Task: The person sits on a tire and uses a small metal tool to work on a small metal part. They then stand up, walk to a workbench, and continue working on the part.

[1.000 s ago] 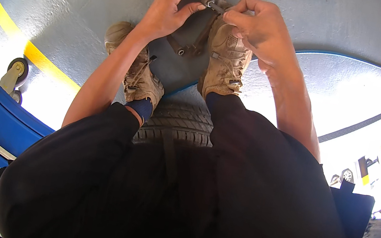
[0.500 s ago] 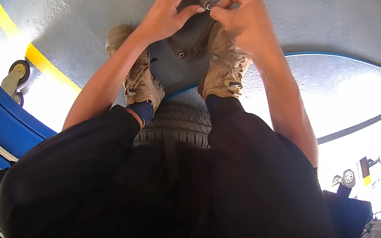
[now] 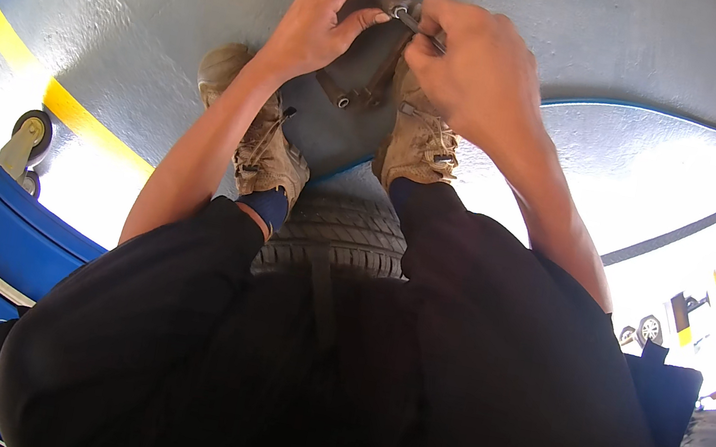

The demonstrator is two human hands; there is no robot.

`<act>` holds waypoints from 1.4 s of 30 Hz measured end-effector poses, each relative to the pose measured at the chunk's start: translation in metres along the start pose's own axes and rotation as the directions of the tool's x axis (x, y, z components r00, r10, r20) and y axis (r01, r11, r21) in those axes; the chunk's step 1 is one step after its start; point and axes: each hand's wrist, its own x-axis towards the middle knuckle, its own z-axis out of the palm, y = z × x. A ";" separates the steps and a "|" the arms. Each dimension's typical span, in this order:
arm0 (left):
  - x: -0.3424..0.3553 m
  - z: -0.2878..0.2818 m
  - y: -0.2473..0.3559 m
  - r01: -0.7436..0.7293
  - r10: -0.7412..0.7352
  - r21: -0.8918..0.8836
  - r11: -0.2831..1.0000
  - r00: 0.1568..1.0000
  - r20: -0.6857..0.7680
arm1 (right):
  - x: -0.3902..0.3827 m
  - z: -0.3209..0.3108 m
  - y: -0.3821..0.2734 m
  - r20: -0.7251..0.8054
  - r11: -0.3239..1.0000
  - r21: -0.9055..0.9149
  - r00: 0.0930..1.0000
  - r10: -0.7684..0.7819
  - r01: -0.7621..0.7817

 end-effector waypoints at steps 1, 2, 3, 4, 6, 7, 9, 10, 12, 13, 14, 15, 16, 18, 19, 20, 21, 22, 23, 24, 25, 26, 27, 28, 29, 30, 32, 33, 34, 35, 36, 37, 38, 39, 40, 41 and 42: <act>-0.001 -0.001 0.001 -0.007 0.007 0.036 0.999 1.000 0.000 | 0.003 0.008 0.004 -0.025 1.000 0.010 1.000 -0.011 0.011; 0.000 -0.002 0.004 -0.018 0.018 0.073 0.997 1.000 0.000 | 0.006 0.012 0.007 -0.047 0.998 0.059 0.999 -0.019 0.021; 0.000 -0.003 0.004 0.007 -0.007 0.070 0.998 1.000 0.007 | 0.011 0.019 0.008 -0.067 0.993 0.114 0.997 -0.028 0.036; -0.001 -0.004 0.004 0.031 -0.032 0.067 0.997 0.999 0.014 | 0.013 0.022 0.007 -0.087 0.984 0.169 0.996 -0.036 0.051; -0.003 -0.004 -0.001 0.034 -0.035 0.021 0.999 0.999 0.011 | 0.004 0.003 0.004 -0.026 0.996 0.083 0.999 -0.032 0.034; 0.001 -0.001 -0.003 0.003 -0.002 -0.032 0.999 1.000 0.006 | -0.004 -0.005 0.002 -0.003 0.999 0.032 1.000 -0.011 0.011; 0.002 0.001 -0.004 -0.028 0.028 -0.039 0.999 1.000 -0.004 | -0.006 -0.008 0.003 -0.012 0.999 0.007 0.999 -0.042 0.042; 0.001 0.000 -0.003 -0.027 0.028 0.008 1.000 1.000 -0.007 | -0.004 -0.009 0.005 -0.011 0.997 -0.003 0.997 -0.071 0.071; 0.004 -0.001 0.002 -0.006 0.005 0.047 0.999 1.000 0.006 | 0.013 0.015 0.014 -0.039 0.995 0.071 0.997 -0.061 0.064; 0.001 -0.003 0.004 0.025 -0.026 0.048 0.999 1.000 0.014 | 0.019 0.023 0.012 -0.053 0.992 0.111 0.997 -0.058 0.064; 0.000 -0.004 0.005 0.057 -0.058 0.049 0.997 0.998 0.021 | 0.018 0.018 0.012 -0.041 0.994 0.095 0.997 -0.058 0.062; 0.001 -0.005 0.000 0.032 -0.033 0.033 0.999 0.999 0.013 | 0.013 0.010 0.007 -0.030 0.996 0.074 0.998 -0.051 0.053; 0.003 -0.002 -0.002 -0.003 0.003 0.004 1.000 1.000 0.008 | 0.003 0.001 0.004 -0.026 0.999 0.043 0.999 -0.030 0.031; 0.004 -0.001 -0.002 -0.028 0.028 0.000 1.000 1.000 0.004 | -0.005 -0.010 0.004 0.035 0.991 0.116 0.997 0.066 -0.070; 0.003 -0.004 0.000 -0.019 0.019 0.027 0.999 1.000 0.007 | -0.003 -0.015 0.004 0.073 0.983 0.153 0.993 0.094 -0.104; 0.001 -0.006 0.003 -0.010 0.010 0.053 0.999 1.000 0.008 | 0.004 -0.003 0.009 0.045 0.982 0.179 0.998 0.043 -0.051; 0.006 -0.005 0.003 0.004 -0.004 0.011 1.000 1.000 0.026 | 0.013 0.017 0.019 -0.012 0.979 0.205 1.000 0.020 -0.017; 0.006 -0.003 0.002 0.020 -0.019 -0.023 1.000 0.999 0.037 | 0.022 0.027 0.023 -0.068 0.973 0.228 0.998 -0.014 0.029; 0.003 -0.003 0.000 0.044 -0.042 -0.051 0.998 0.998 0.040 | 0.023 0.023 0.019 -0.039 0.978 0.209 0.999 0.006 0.003; 0.002 -0.004 0.000 0.040 -0.038 -0.069 0.997 0.999 0.024 | 0.019 0.018 0.012 -0.017 0.982 0.187 0.999 0.030 -0.026; 0.001 -0.006 0.001 0.032 -0.031 -0.057 0.998 0.999 0.019 | 0.014 0.011 0.005 0.002 0.986 0.161 0.999 0.052 -0.052; 0.000 -0.008 0.001 0.024 -0.024 -0.046 0.999 1.000 0.014 | 0.009 0.004 0.000 0.036 0.983 0.163 0.997 0.075 -0.080; 0.006 -0.005 0.007 -0.007 0.008 -0.057 0.998 1.000 0.023 | -0.005 -0.010 -0.001 0.049 0.979 0.157 0.991 0.126 -0.132; 0.004 -0.006 0.008 0.007 -0.006 -0.048 0.999 1.000 0.024 | -0.005 -0.016 0.000 0.082 0.976 0.161 0.987 0.137 -0.149; 0.002 -0.007 0.009 0.022 -0.021 -0.041 0.999 0.999 0.026 | 0.002 -0.006 0.005 0.037 0.979 0.177 0.995 0.094 -0.099; 0.005 -0.009 0.013 0.025 -0.024 -0.038 0.999 0.999 0.030 | 0.009 0.011 0.012 -0.019 0.981 0.188 0.998 0.056 -0.052; 0.004 -0.004 0.012 0.031 -0.029 -0.068 0.997 0.999 0.036 | 0.016 0.017 0.018 -0.073 0.976 0.219 0.997 0.031 -0.014; 0.001 -0.005 0.012 0.060 -0.055 -0.089 0.994 0.997 0.053 | 0.013 0.017 0.017 -0.050 0.970 0.241 0.997 0.050 -0.037; 0.001 -0.004 0.009 0.009 -0.010 0.015 1.000 0.999 0.036 | 0.011 0.016 0.014 -0.025 0.963 0.264 0.997 0.071 -0.061; 0.004 -0.007 0.004 -0.013 0.012 0.017 1.000 1.000 0.025 | 0.011 0.010 0.012 -0.005 0.975 0.214 0.998 0.068 -0.066; 0.006 -0.008 0.003 -0.022 0.021 0.016 1.000 1.000 0.005 | 0.011 -0.005 0.004 0.029 0.985 0.157 0.998 0.063 -0.066; 0.002 -0.005 0.004 -0.019 0.019 -0.003 1.000 1.000 0.005 | 0.006 -0.008 0.003 0.076 0.991 0.103 0.994 0.083 -0.090; 0.000 -0.001 0.005 0.042 -0.040 -0.073 0.996 0.999 0.023 | 0.013 0.007 0.011 -0.073 0.998 0.048 0.997 -0.027 0.031; 0.003 -0.002 0.009 0.099 -0.094 -0.138 0.985 0.995 0.043 | 0.014 0.015 0.014 -0.072 0.995 0.099 0.997 -0.010 0.017; 0.008 -0.004 0.010 0.142 -0.134 -0.194 0.971 0.989 0.055 | 0.020 0.018 0.017 -0.086 0.989 0.147 0.996 -0.003 0.016; 0.008 -0.005 0.012 0.092 -0.086 -0.140 0.986 0.995 0.047 | 0.021 0.020 0.018 -0.100 0.981 0.193 0.995 0.004 0.016; 0.007 -0.007 0.010 0.046 -0.043 -0.078 0.996 0.999 0.029 | 0.018 0.013 0.013 -0.042 0.981 0.193 0.999 0.028 -0.020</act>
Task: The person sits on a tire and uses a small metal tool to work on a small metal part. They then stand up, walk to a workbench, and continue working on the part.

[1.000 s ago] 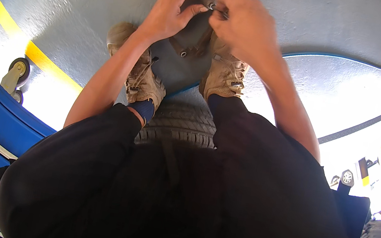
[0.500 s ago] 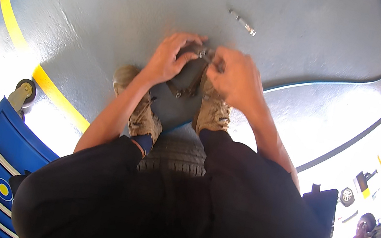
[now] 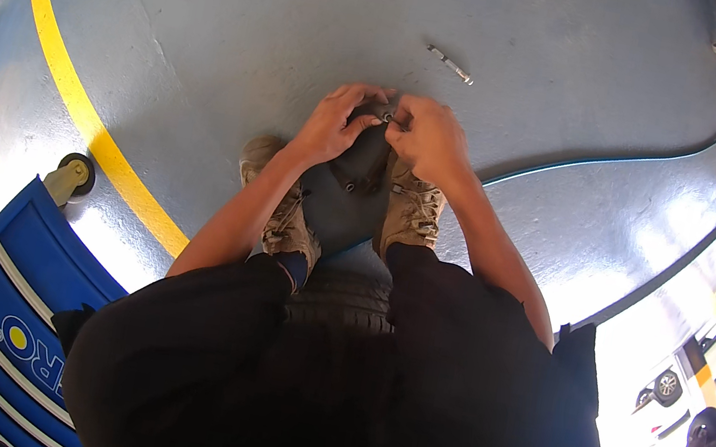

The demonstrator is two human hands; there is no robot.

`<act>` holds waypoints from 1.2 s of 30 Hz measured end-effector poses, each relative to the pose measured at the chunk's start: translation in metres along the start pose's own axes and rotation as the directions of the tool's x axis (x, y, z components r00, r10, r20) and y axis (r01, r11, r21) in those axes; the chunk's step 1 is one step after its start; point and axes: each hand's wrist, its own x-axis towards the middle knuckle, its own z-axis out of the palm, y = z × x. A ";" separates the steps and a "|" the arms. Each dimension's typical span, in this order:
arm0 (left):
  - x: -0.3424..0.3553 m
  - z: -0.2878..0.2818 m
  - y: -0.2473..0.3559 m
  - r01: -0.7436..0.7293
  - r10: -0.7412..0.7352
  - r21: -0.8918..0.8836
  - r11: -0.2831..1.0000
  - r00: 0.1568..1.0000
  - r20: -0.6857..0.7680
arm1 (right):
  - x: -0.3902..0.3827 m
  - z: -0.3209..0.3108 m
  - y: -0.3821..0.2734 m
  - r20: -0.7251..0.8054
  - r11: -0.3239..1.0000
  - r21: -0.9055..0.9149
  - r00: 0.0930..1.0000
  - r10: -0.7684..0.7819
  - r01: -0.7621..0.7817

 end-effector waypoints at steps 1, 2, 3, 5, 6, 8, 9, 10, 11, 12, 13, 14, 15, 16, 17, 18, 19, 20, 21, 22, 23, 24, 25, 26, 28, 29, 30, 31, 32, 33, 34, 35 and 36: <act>-0.001 -0.003 -0.002 -0.044 0.045 0.064 0.997 0.999 -0.011 | -0.007 -0.012 -0.008 0.052 0.999 -0.005 0.998 0.035 -0.035; -0.003 -0.001 -0.004 -0.095 0.098 0.085 0.992 0.995 -0.029 | -0.015 -0.016 -0.011 0.107 0.996 -0.011 0.990 0.089 -0.088; -0.003 0.000 -0.008 -0.145 0.150 0.107 0.984 0.988 -0.046 | -0.012 -0.015 -0.009 0.083 0.999 -0.040 0.996 0.037 -0.033; -0.007 0.006 -0.011 -0.166 0.175 0.141 0.976 0.983 -0.056 | -0.002 -0.011 0.001 0.042 0.994 -0.101 0.998 -0.045 0.049; -0.004 0.005 -0.011 -0.152 0.165 0.174 0.973 0.984 -0.063 | 0.001 -0.008 0.004 0.023 0.996 -0.069 0.998 -0.059 0.060; 0.002 0.009 -0.007 -0.155 0.171 0.199 0.968 0.983 -0.067 | 0.003 0.000 0.010 -0.017 0.996 -0.006 0.996 -0.085 0.084; -0.001 0.007 -0.011 -0.155 0.174 0.205 0.966 0.982 -0.076 | 0.003 -0.005 0.006 0.032 0.997 0.024 0.997 -0.069 0.068; -0.010 0.005 -0.017 -0.146 0.166 0.201 0.969 0.983 -0.083 | -0.002 -0.016 -0.002 0.093 0.998 0.051 0.995 -0.042 0.037; -0.013 0.005 -0.018 -0.133 0.151 0.196 0.972 0.985 -0.082 | -0.009 -0.023 -0.006 0.144 0.998 0.070 0.990 -0.003 -0.007; -0.012 0.006 -0.016 -0.130 0.148 0.192 0.973 0.986 -0.082 | -0.008 -0.015 0.001 0.070 0.995 0.060 0.994 -0.080 0.075; -0.006 0.008 -0.013 -0.138 0.156 0.192 0.972 0.984 -0.083 | -0.002 -0.005 0.010 -0.014 0.986 0.039 0.987 -0.162 0.163; -0.004 0.010 -0.009 -0.127 0.143 0.187 0.974 0.987 -0.074 | 0.001 0.002 0.018 -0.094 0.969 0.009 0.965 -0.245 0.247; -0.004 0.008 -0.008 -0.109 0.124 0.194 0.975 0.990 -0.071 | 0.002 0.005 0.017 -0.084 0.974 0.023 0.971 -0.222 0.224; -0.003 0.007 -0.007 -0.091 0.106 0.201 0.975 0.992 -0.068 | 0.002 0.006 0.017 -0.075 0.979 0.036 0.977 -0.198 0.201; 0.000 0.008 -0.006 -0.114 0.132 0.206 0.972 0.988 -0.074 | 0.001 0.006 0.016 -0.066 0.983 0.048 0.983 -0.173 0.177; -0.003 0.005 -0.010 -0.123 0.145 0.220 0.968 0.986 -0.087 | 0.000 0.001 0.011 -0.013 0.988 0.071 0.991 -0.134 0.135; -0.008 0.007 -0.013 -0.127 0.150 0.218 0.968 0.984 -0.092 | -0.008 -0.013 0.006 0.047 0.994 0.086 0.996 -0.077 0.073; -0.012 0.006 -0.018 -0.126 0.150 0.210 0.969 0.983 -0.102 | -0.012 -0.017 0.004 0.107 0.995 0.096 0.994 -0.021 0.011; -0.007 0.009 -0.018 -0.140 0.161 0.191 0.971 0.982 -0.099 | -0.013 -0.012 0.013 0.060 0.991 0.126 0.996 -0.058 0.050; -0.003 0.010 -0.017 -0.153 0.173 0.182 0.971 0.980 -0.101 | -0.008 -0.004 0.020 0.011 0.983 0.157 0.995 -0.103 0.100; -0.005 0.012 -0.015 -0.137 0.157 0.186 0.973 0.983 -0.094 | -0.006 0.002 0.027 -0.039 0.971 0.185 0.988 -0.147 0.152; -0.005 0.011 -0.013 -0.126 0.147 0.201 0.971 0.985 -0.092 | -0.005 0.003 0.022 -0.028 0.976 0.181 0.993 -0.118 0.121; -0.004 0.010 -0.012 -0.115 0.137 0.216 0.970 0.986 -0.090 | -0.005 0.004 0.016 -0.018 0.980 0.178 0.996 -0.088 0.090; -0.001 0.009 -0.011 -0.128 0.151 0.212 0.969 0.984 -0.097 | -0.005 0.002 0.012 -0.007 0.983 0.175 0.998 -0.058 0.059; -0.006 0.009 -0.014 -0.133 0.158 0.199 0.971 0.981 -0.114 | -0.010 -0.009 0.011 0.047 0.979 0.200 0.998 -0.038 0.028; -0.008 0.009 -0.017 -0.133 0.159 0.203 0.970 0.980 -0.119 | -0.012 -0.010 0.013 0.076 0.978 0.209 0.997 -0.023 0.006; -0.006 0.011 -0.017 -0.138 0.164 0.202 0.970 0.979 -0.119 | -0.011 -0.006 0.019 0.037 0.976 0.204 0.996 -0.080 0.070; -0.005 0.013 -0.016 -0.142 0.169 0.202 0.969 0.978 -0.120 | -0.006 0.002 0.027 -0.001 0.971 0.196 0.991 -0.137 0.134; -0.004 0.014 -0.014 -0.136 0.164 0.228 0.964 0.980 -0.109 | -0.001 0.003 0.026 -0.048 0.962 0.183 0.979 -0.199 0.205; -0.005 0.014 -0.012 -0.131 0.160 0.253 0.958 0.982 -0.099 | 0.000 0.004 0.025 -0.047 0.972 0.162 0.985 -0.167 0.173; -0.004 0.012 -0.011 -0.120 0.154 0.292 0.949 0.984 -0.094 | 0.004 0.008 0.019 -0.043 0.977 0.147 0.988 -0.148 0.153; -0.001 0.011 -0.011 -0.130 0.163 0.277 0.952 0.981 -0.101 | 0.007 0.009 0.016 -0.040 0.982 0.133 0.991 -0.129 0.133; -0.001 0.009 -0.011 -0.134 0.167 0.259 0.957 0.980 -0.109 | 0.006 0.002 0.012 -0.010 0.988 0.105 0.993 -0.116 0.117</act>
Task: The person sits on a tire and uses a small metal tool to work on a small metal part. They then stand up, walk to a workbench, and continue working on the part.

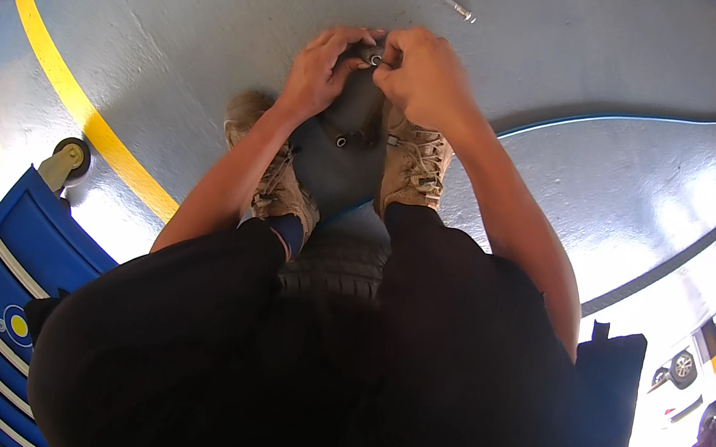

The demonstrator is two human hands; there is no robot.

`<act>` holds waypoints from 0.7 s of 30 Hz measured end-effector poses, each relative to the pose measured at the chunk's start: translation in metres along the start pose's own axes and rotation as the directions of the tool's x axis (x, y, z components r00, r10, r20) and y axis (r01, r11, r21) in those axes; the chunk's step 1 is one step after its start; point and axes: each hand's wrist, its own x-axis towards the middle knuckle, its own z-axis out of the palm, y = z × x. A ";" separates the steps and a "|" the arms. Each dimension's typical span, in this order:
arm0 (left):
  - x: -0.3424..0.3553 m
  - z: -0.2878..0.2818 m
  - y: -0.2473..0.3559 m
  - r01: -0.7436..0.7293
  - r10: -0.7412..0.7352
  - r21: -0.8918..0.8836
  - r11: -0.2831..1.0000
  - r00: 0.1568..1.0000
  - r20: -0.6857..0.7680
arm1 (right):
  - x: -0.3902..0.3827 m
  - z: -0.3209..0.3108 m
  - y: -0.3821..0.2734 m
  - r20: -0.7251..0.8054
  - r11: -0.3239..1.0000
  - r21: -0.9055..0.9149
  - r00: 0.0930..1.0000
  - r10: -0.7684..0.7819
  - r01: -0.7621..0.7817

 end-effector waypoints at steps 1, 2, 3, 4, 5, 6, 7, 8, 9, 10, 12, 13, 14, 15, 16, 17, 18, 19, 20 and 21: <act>-0.006 0.002 -0.001 0.008 -0.008 -0.034 0.999 1.000 -0.002 | -0.007 -0.010 -0.005 0.033 0.999 -0.032 0.999 0.034 -0.033; -0.010 0.002 -0.005 0.010 -0.011 -0.034 0.999 1.000 -0.001 | -0.012 -0.012 -0.006 0.066 0.996 -0.065 0.995 0.069 -0.065; -0.006 0.003 -0.007 0.004 -0.005 -0.031 1.000 1.000 -0.003 | -0.013 -0.011 -0.003 0.031 0.997 -0.072 0.999 0.014 -0.012; -0.004 0.003 -0.007 -0.002 0.001 -0.028 1.000 1.000 -0.005 | -0.012 -0.006 0.002 -0.004 0.996 -0.081 0.999 -0.042 0.041; -0.007 0.004 -0.005 0.011 -0.011 -0.019 1.000 1.000 0.004 | -0.011 -0.001 0.007 -0.039 0.991 -0.091 0.994 -0.098 0.094; -0.005 0.003 -0.002 0.009 -0.008 -0.007 1.000 1.000 0.013 | -0.007 0.002 0.010 -0.031 0.997 -0.060 0.998 -0.058 0.056; -0.001 0.003 0.001 0.005 -0.005 0.005 1.000 1.000 0.022 | -0.003 0.004 0.012 -0.024 0.999 -0.028 1.000 -0.019 0.018; 0.005 0.004 0.003 -0.001 0.002 -0.011 1.000 1.000 0.031 | -0.001 0.003 0.014 -0.015 1.000 0.004 1.000 0.021 -0.020; 0.005 0.003 0.002 0.007 -0.006 -0.016 1.000 0.999 0.035 | -0.001 -0.001 0.014 -0.001 1.000 0.010 1.000 -0.007 0.007; -0.003 0.003 0.001 0.031 -0.029 -0.035 0.999 0.999 0.045 | -0.007 -0.009 0.015 0.026 1.000 0.012 0.999 -0.019 0.018; -0.007 0.002 -0.002 0.020 -0.017 -0.063 0.998 0.999 0.040 | -0.023 -0.031 0.020 0.067 0.998 0.045 0.997 0.038 -0.041; -0.005 0.000 -0.002 0.010 -0.008 -0.071 0.997 1.000 0.030 | -0.031 -0.045 0.023 0.084 0.992 0.077 0.992 0.097 -0.103; -0.006 -0.003 0.000 0.051 -0.048 -0.090 0.995 0.998 0.042 | -0.036 -0.055 0.030 0.105 0.981 0.105 0.983 0.153 -0.164; -0.003 -0.004 0.005 0.076 -0.068 -0.123 0.989 0.995 0.071 | -0.041 -0.062 0.046 0.006 0.979 0.106 0.985 0.173 -0.172; -0.002 -0.005 0.010 0.101 -0.087 -0.148 0.984 0.991 0.099 | -0.042 -0.062 0.068 -0.091 0.978 0.111 0.979 0.184 -0.174; -0.005 -0.006 0.018 0.142 -0.139 -0.129 0.981 0.990 0.031 | -0.041 -0.056 0.085 -0.182 0.978 0.116 0.965 0.191 -0.172; -0.010 -0.007 0.027 0.185 -0.190 -0.109 0.977 0.981 -0.040 | -0.037 -0.048 0.096 -0.251 0.986 0.054 0.954 0.165 -0.157; -0.016 -0.007 0.034 0.231 -0.241 -0.094 0.968 0.964 -0.110 | -0.033 -0.039 0.101 -0.295 0.992 0.028 0.948 0.123 -0.120; -0.022 -0.009 0.038 0.334 -0.343 -0.094 0.938 0.934 -0.104 | -0.029 -0.028 0.102 -0.337 0.996 0.001 0.938 0.079 -0.084; -0.031 -0.014 0.041 0.440 -0.447 -0.088 0.894 0.889 -0.099 | -0.026 -0.016 0.104 -0.371 0.999 -0.025 0.928 0.034 -0.047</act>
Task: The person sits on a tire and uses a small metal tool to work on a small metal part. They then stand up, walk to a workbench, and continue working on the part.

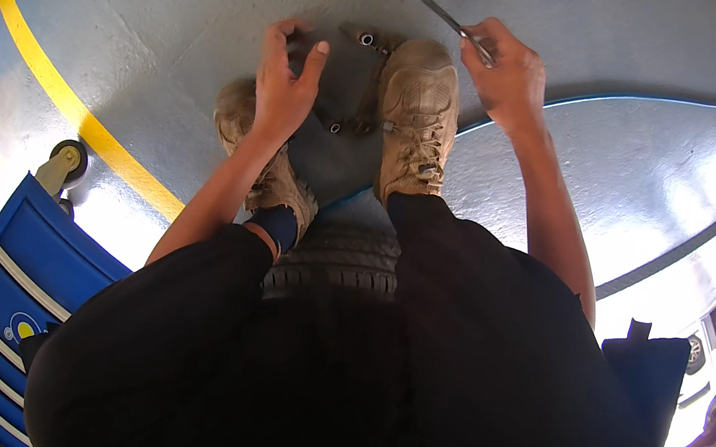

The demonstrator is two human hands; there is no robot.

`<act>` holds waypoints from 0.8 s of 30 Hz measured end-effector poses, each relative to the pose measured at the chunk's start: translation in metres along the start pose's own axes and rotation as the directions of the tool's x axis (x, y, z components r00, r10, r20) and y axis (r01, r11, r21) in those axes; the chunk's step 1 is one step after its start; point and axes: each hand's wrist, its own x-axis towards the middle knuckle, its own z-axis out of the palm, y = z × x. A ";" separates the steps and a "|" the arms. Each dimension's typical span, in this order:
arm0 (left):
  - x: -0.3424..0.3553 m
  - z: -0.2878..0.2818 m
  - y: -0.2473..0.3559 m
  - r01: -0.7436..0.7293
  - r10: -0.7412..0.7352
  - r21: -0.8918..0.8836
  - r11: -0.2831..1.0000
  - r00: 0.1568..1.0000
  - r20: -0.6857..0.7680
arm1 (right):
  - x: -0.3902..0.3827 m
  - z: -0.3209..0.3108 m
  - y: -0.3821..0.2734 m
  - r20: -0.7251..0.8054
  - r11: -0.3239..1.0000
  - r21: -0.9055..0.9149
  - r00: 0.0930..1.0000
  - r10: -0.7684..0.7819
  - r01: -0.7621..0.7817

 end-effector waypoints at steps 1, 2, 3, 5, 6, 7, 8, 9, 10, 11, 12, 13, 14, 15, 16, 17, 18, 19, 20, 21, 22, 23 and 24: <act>-0.007 -0.003 0.001 0.108 -0.108 0.008 0.994 0.994 -0.005 | 0.001 0.007 0.006 -0.051 0.989 -0.078 0.991 -0.126 0.122; -0.014 -0.005 0.003 0.081 -0.088 0.060 0.995 0.988 0.129 | 0.002 0.013 0.013 -0.091 0.958 -0.162 0.963 -0.253 0.236; -0.019 -0.007 0.005 0.044 -0.070 0.109 0.993 0.965 0.254 | 0.003 0.018 0.017 -0.123 0.905 -0.247 0.915 -0.385 0.347; -0.034 0.005 -0.006 -0.146 0.067 0.223 0.964 0.943 0.326 | 0.001 0.022 0.018 -0.100 0.905 -0.257 0.922 -0.374 0.339; -0.034 0.008 -0.002 -0.136 0.023 0.285 0.949 0.931 0.364 | 0.000 0.024 0.018 -0.087 0.906 -0.262 0.927 -0.364 0.331; -0.032 0.011 0.003 -0.128 -0.023 0.346 0.929 0.916 0.400 | 0.001 0.024 0.018 -0.074 0.917 -0.239 0.935 -0.346 0.320; -0.030 0.013 0.007 -0.124 -0.070 0.405 0.906 0.899 0.433 | 0.003 0.023 0.017 -0.061 0.927 -0.216 0.943 -0.326 0.307; -0.026 0.015 0.013 -0.098 -0.111 0.416 0.904 0.886 0.450 | 0.005 0.022 0.018 -0.044 0.937 -0.192 0.951 -0.306 0.292; -0.018 0.017 0.019 -0.074 -0.151 0.427 0.901 0.870 0.469 | 0.007 0.020 0.016 -0.058 0.948 -0.179 0.959 -0.278 0.264; -0.013 0.019 0.021 -0.050 -0.190 0.438 0.898 0.852 0.487 | 0.012 0.018 0.012 -0.073 0.958 -0.166 0.965 -0.250 0.236; -0.011 0.021 0.018 -0.065 -0.162 0.422 0.904 0.862 0.480 | 0.018 0.014 0.008 -0.094 0.965 -0.155 0.969 -0.227 0.211; -0.011 0.022 0.013 -0.079 -0.134 0.406 0.911 0.872 0.471 | 0.024 0.013 0.003 -0.133 0.958 -0.173 0.958 -0.254 0.229; -0.011 0.022 0.009 -0.092 -0.108 0.390 0.916 0.881 0.460 | 0.032 0.015 -0.003 -0.170 0.950 -0.192 0.945 -0.281 0.248; -0.009 0.022 0.009 -0.094 -0.106 0.381 0.920 0.876 0.470 | 0.038 0.016 -0.005 -0.208 0.942 -0.213 0.930 -0.303 0.259; -0.007 0.022 0.009 -0.094 -0.104 0.373 0.923 0.872 0.479 | 0.044 0.019 -0.008 -0.201 0.922 -0.264 0.918 -0.341 0.284; -0.005 0.022 0.010 -0.095 -0.103 0.364 0.927 0.867 0.487 | 0.051 0.021 -0.010 -0.191 0.898 -0.315 0.906 -0.378 0.308; -0.004 0.020 0.009 -0.099 -0.097 0.344 0.934 0.855 0.510 | 0.056 0.023 -0.010 -0.174 0.870 -0.362 0.893 -0.414 0.333; -0.002 0.017 0.009 -0.104 -0.091 0.324 0.941 0.841 0.533 | 0.061 0.023 -0.008 -0.154 0.870 -0.371 0.902 -0.404 0.326; 0.000 0.016 0.009 -0.109 -0.082 0.302 0.947 0.827 0.556 | 0.065 0.022 -0.007 -0.136 0.869 -0.381 0.910 -0.391 0.317; -0.001 0.013 0.008 -0.091 -0.086 0.282 0.955 0.825 0.558 | 0.067 0.023 -0.007 -0.111 0.868 -0.384 0.918 -0.381 0.314; -0.002 0.011 0.007 -0.075 -0.088 0.261 0.963 0.822 0.562 | 0.067 0.022 -0.008 -0.108 0.893 -0.349 0.934 -0.340 0.284; -0.002 0.010 0.008 -0.060 -0.089 0.239 0.969 0.819 0.567 | 0.065 0.019 -0.008 -0.103 0.915 -0.315 0.950 -0.296 0.251; -0.003 0.008 0.008 -0.056 -0.096 0.241 0.969 0.813 0.574 | 0.063 0.018 -0.012 -0.093 0.936 -0.278 0.964 -0.250 0.216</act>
